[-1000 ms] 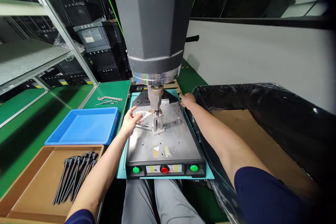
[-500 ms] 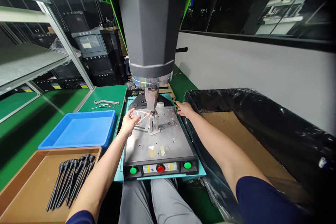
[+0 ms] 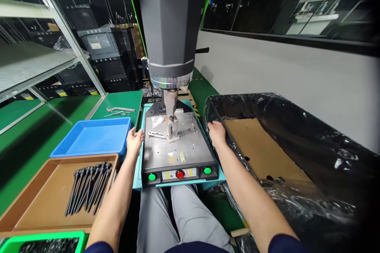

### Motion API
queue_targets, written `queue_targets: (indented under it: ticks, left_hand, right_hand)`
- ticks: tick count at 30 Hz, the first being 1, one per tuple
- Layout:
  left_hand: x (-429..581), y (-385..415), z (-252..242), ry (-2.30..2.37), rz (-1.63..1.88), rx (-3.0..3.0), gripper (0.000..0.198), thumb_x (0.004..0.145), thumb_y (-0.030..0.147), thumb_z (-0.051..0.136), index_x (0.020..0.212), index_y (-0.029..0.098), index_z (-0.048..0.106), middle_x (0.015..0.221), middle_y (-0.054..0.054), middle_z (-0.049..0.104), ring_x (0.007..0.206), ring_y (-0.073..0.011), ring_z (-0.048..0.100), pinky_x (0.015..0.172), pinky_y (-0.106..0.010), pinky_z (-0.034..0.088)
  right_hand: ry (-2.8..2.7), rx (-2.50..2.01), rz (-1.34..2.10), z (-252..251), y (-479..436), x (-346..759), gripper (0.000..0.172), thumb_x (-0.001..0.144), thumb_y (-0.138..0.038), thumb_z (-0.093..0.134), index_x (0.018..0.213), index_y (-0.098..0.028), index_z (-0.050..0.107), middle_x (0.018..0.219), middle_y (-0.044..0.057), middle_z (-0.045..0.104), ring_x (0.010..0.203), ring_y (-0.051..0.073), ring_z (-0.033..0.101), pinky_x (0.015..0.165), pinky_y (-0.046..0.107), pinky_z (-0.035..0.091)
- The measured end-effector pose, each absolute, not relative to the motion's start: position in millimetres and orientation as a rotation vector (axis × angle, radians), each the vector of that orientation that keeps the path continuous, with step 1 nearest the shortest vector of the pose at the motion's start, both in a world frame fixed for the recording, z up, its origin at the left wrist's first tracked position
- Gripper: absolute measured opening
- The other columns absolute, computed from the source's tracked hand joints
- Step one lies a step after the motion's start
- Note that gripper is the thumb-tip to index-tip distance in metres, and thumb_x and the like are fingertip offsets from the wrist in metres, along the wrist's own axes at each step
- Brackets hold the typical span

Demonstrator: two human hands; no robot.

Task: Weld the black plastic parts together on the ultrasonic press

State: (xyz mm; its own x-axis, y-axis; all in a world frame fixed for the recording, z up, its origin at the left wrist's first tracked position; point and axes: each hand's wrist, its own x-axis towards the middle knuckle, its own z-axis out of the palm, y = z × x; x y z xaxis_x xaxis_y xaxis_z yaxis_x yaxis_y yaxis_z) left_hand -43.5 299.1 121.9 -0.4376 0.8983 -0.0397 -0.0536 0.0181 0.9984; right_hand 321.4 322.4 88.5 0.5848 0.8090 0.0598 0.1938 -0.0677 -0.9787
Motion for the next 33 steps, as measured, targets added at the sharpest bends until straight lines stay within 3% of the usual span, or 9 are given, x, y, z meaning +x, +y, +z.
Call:
queue_targets:
  ticks: [3, 7, 10, 13, 22, 26, 33]
  left_hand:
    - [-61.1, 245.9, 83.0, 1.721, 1.594, 1.054, 0.059, 0.079, 0.038, 0.068, 0.130, 0.014, 0.049, 0.099, -0.008, 0.067, 0.093, -0.0168, 0.066, 0.089, -0.033, 0.051]
    - [-63.8, 175.0, 24.8, 1.855, 1.367, 1.232, 0.070, 0.075, 0.043, 0.070, 0.135, 0.018, 0.046, 0.128, -0.015, 0.058, 0.121, -0.0266, 0.055, 0.102, -0.042, 0.043]
    - [-58.9, 150.7, -2.3, 1.878, 1.156, 1.342, 0.074, 0.071, 0.047, 0.072, 0.134, 0.017, 0.049, 0.129, -0.015, 0.058, 0.120, -0.0302, 0.055, 0.102, -0.045, 0.043]
    - [-58.6, 149.5, -11.6, 1.895, 1.105, 1.424, 0.069, 0.071, 0.051, 0.070, 0.129, 0.017, 0.054, 0.123, -0.013, 0.060, 0.113, -0.0304, 0.058, 0.097, -0.045, 0.046]
    - [-64.6, 154.1, -16.4, 1.894, 1.089, 1.425, 0.071, 0.069, 0.054, 0.070, 0.128, 0.017, 0.053, 0.124, -0.013, 0.060, 0.113, -0.0297, 0.058, 0.098, -0.043, 0.044]
    - [-67.4, 154.6, -13.5, 1.863, 1.038, 1.406, 0.074, 0.068, 0.053, 0.071, 0.130, 0.017, 0.051, 0.129, -0.014, 0.058, 0.116, -0.0300, 0.057, 0.100, -0.042, 0.043]
    - [-67.0, 149.9, -14.4, 1.823, 1.060, 1.309, 0.076, 0.067, 0.053, 0.071, 0.131, 0.017, 0.051, 0.127, -0.015, 0.061, 0.113, -0.0312, 0.060, 0.096, -0.043, 0.046]
  right_hand:
    - [-1.082, -1.718, 0.400, 45.3, 249.4, 311.8, 0.051, 0.080, -0.041, 0.057, 0.121, -0.012, 0.058, 0.120, 0.018, 0.061, 0.114, 0.031, 0.056, 0.103, 0.047, 0.039]
    - [-1.308, -1.839, 0.380, -7.6, 172.4, 304.0, 0.070, 0.082, -0.052, 0.052, 0.139, -0.011, 0.045, 0.133, 0.022, 0.050, 0.126, 0.037, 0.046, 0.105, 0.051, 0.037]
    - [-1.416, -1.825, 0.448, -27.5, 151.6, 306.4, 0.074, 0.086, -0.052, 0.048, 0.148, -0.017, 0.030, 0.140, 0.018, 0.043, 0.129, 0.034, 0.044, 0.105, 0.048, 0.039]
    - [-1.469, -1.799, 0.433, -33.8, 151.4, 311.7, 0.072, 0.086, -0.050, 0.050, 0.149, -0.022, 0.029, 0.140, 0.015, 0.043, 0.129, 0.033, 0.046, 0.105, 0.046, 0.040]
    - [-1.438, -1.774, 0.474, -26.6, 156.3, 317.9, 0.069, 0.080, -0.046, 0.057, 0.143, -0.022, 0.039, 0.135, 0.013, 0.049, 0.122, 0.030, 0.053, 0.102, 0.045, 0.044]
    - [-1.383, -1.726, 0.334, -5.9, 172.4, 314.9, 0.057, 0.081, -0.049, 0.057, 0.129, -0.017, 0.054, 0.131, 0.016, 0.052, 0.122, 0.030, 0.052, 0.106, 0.045, 0.040]
    - [-1.397, -1.693, 0.297, -4.2, 193.4, 298.6, 0.052, 0.081, -0.047, 0.054, 0.120, -0.014, 0.059, 0.132, 0.018, 0.052, 0.123, 0.031, 0.051, 0.107, 0.047, 0.039]
